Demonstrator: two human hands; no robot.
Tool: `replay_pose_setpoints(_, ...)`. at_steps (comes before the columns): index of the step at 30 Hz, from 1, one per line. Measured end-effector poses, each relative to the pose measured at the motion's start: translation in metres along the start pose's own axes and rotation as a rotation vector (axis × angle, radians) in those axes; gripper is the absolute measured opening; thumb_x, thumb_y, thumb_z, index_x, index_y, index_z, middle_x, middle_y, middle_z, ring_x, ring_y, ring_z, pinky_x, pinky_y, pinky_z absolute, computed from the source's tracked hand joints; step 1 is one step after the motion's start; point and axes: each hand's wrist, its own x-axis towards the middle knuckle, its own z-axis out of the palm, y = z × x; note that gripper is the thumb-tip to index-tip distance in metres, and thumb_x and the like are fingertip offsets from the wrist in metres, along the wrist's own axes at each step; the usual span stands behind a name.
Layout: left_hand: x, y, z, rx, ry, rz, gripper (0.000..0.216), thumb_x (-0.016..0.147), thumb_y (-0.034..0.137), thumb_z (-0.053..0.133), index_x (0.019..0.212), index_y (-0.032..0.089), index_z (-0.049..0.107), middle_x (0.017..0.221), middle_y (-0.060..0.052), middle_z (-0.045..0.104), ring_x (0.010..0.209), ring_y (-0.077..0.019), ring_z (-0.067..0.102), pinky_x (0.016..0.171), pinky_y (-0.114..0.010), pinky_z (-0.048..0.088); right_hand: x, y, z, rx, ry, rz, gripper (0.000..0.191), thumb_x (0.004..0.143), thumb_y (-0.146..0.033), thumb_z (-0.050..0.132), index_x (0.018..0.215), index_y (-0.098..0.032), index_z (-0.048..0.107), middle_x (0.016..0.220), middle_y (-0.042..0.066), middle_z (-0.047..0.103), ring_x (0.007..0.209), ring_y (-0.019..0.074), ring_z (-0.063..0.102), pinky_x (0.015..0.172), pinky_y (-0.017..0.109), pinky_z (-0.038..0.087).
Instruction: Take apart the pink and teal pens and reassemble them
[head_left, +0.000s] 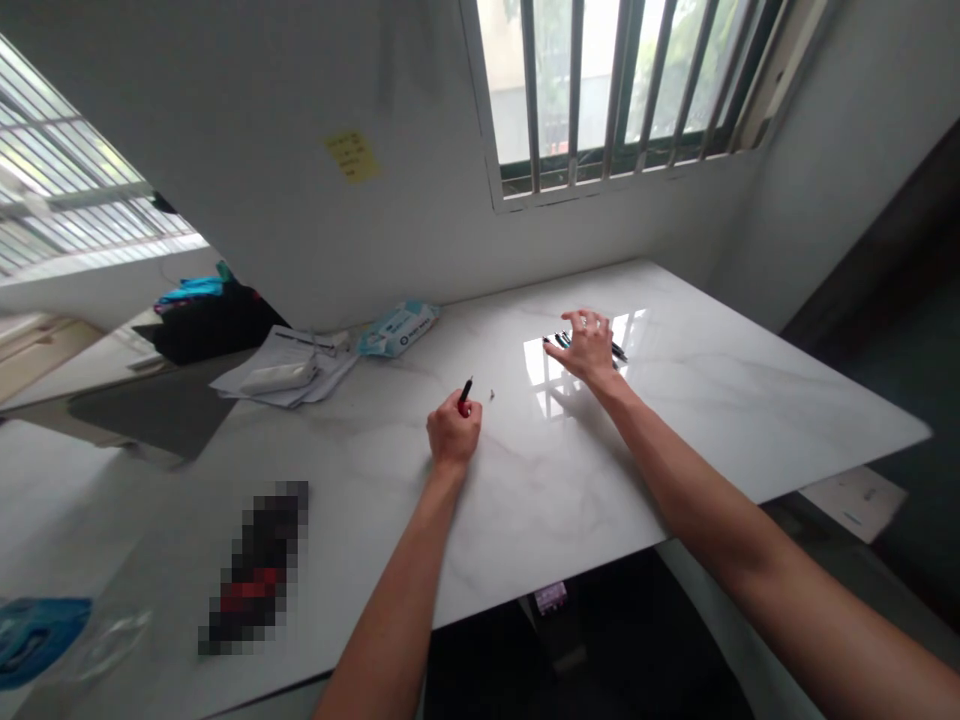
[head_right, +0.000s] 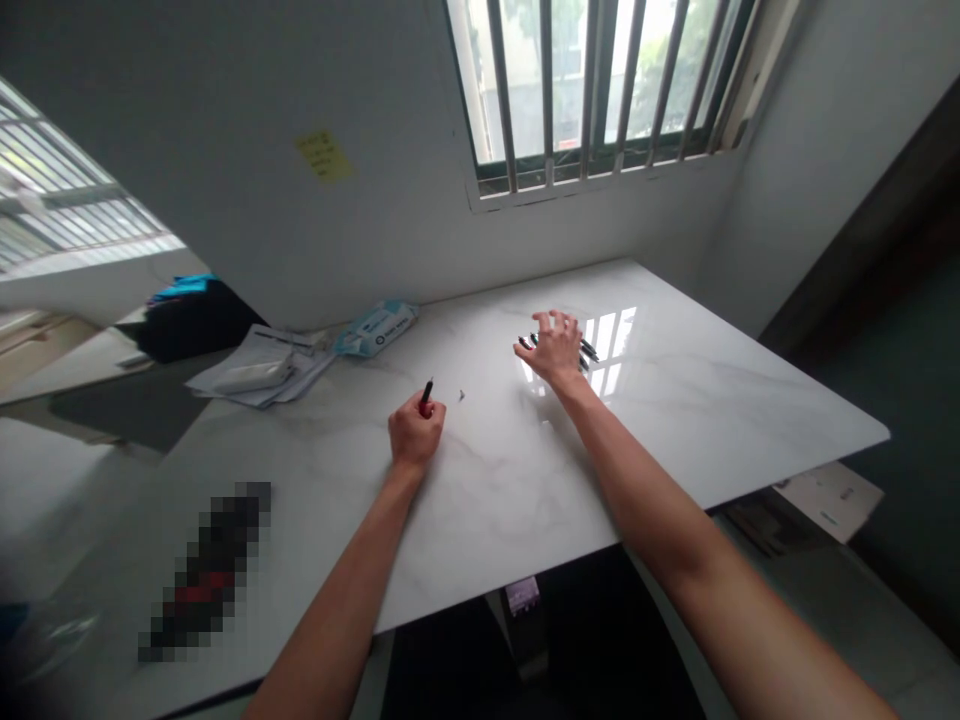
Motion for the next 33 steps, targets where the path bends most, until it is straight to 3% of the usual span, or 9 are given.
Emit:
replay_pose_setpoints(3,-0.001,0.002,0.0,-0.016,-0.02,-0.001,0.02,0.084,0.021,0.054,0.065,0.023,0.049,0.056,0.004,0.041,0.055,-0.0143,0.039,0.061,-0.028,0.029,0.005,0.031,0.001,-0.143,-0.2,0.235,0.095,0.074,-0.071,0.077,0.15,-0.021,0.05,0.148,0.021,0.051,0.135,0.0441,0.043,0.11,0.059,0.033)
replay_pose_setpoints(6,-0.001,0.002,-0.001,-0.028,-0.024,-0.005,0.021,0.084,0.022,0.054,0.064,0.023,0.048,0.056,0.003,0.041,0.055,-0.0147,0.039,0.061,-0.028,0.029,0.004,0.043,0.002,-0.18,-0.321,0.25,0.083,0.08,-0.069,0.073,0.146,-0.021,0.055,0.138,0.021,0.058,0.129,0.0427,0.05,0.106,0.054,0.039)
replay_pose_setpoints(10,-0.001,-0.001,-0.002,-0.043,-0.013,-0.024,0.021,0.083,0.023,0.055,0.063,0.023,0.049,0.056,0.003,0.043,0.056,-0.0151,0.041,0.061,-0.028,0.029,0.005,0.04,0.004,-0.188,-0.339,0.15,0.049,0.096,-0.051,0.061,0.137,-0.023,0.063,0.131,0.02,0.06,0.121,0.0381,0.056,0.097,0.046,0.046)
replay_pose_setpoints(19,-0.001,-0.005,0.001,-0.063,-0.034,-0.023,0.02,0.084,0.025,0.054,0.065,0.023,0.05,0.057,0.003,0.047,0.056,-0.0155,0.044,0.061,-0.028,0.03,0.01,0.013,0.012,-0.258,-0.473,-0.03,0.039,0.111,-0.037,0.035,0.138,-0.017,0.054,0.118,0.021,0.061,0.101,0.0319,0.069,0.086,0.04,0.05)
replay_pose_setpoints(23,-0.002,-0.005,0.002,-0.094,-0.04,-0.024,0.02,0.084,0.025,0.054,0.065,0.024,0.047,0.057,0.003,0.047,0.056,-0.0152,0.045,0.062,-0.028,0.031,0.02,0.0,0.024,-0.213,-0.483,-0.187,0.038,0.11,-0.031,0.037,0.144,-0.018,0.049,0.121,0.021,0.064,0.097,0.031,0.069,0.083,0.038,0.049)
replay_pose_setpoints(27,-0.002,-0.006,0.002,-0.088,-0.053,-0.04,0.022,0.084,0.024,0.055,0.064,0.024,0.046,0.057,0.003,0.048,0.057,-0.0152,0.047,0.063,-0.028,0.033,0.039,-0.023,0.053,-0.127,-0.51,-0.331,0.036,0.107,-0.027,0.046,0.142,-0.025,0.055,0.122,0.015,0.069,0.094,0.0267,0.067,0.081,0.033,0.047)
replay_pose_setpoints(33,-0.002,-0.011,-0.001,-0.062,-0.049,-0.063,0.023,0.085,0.024,0.055,0.063,0.023,0.048,0.056,0.003,0.049,0.055,-0.0149,0.045,0.061,-0.028,0.031,0.075,-0.056,0.091,0.026,-0.583,-0.62,0.05,0.087,-0.018,0.071,0.136,-0.028,0.065,0.114,0.007,0.075,0.09,0.0235,0.066,0.077,0.03,0.045)
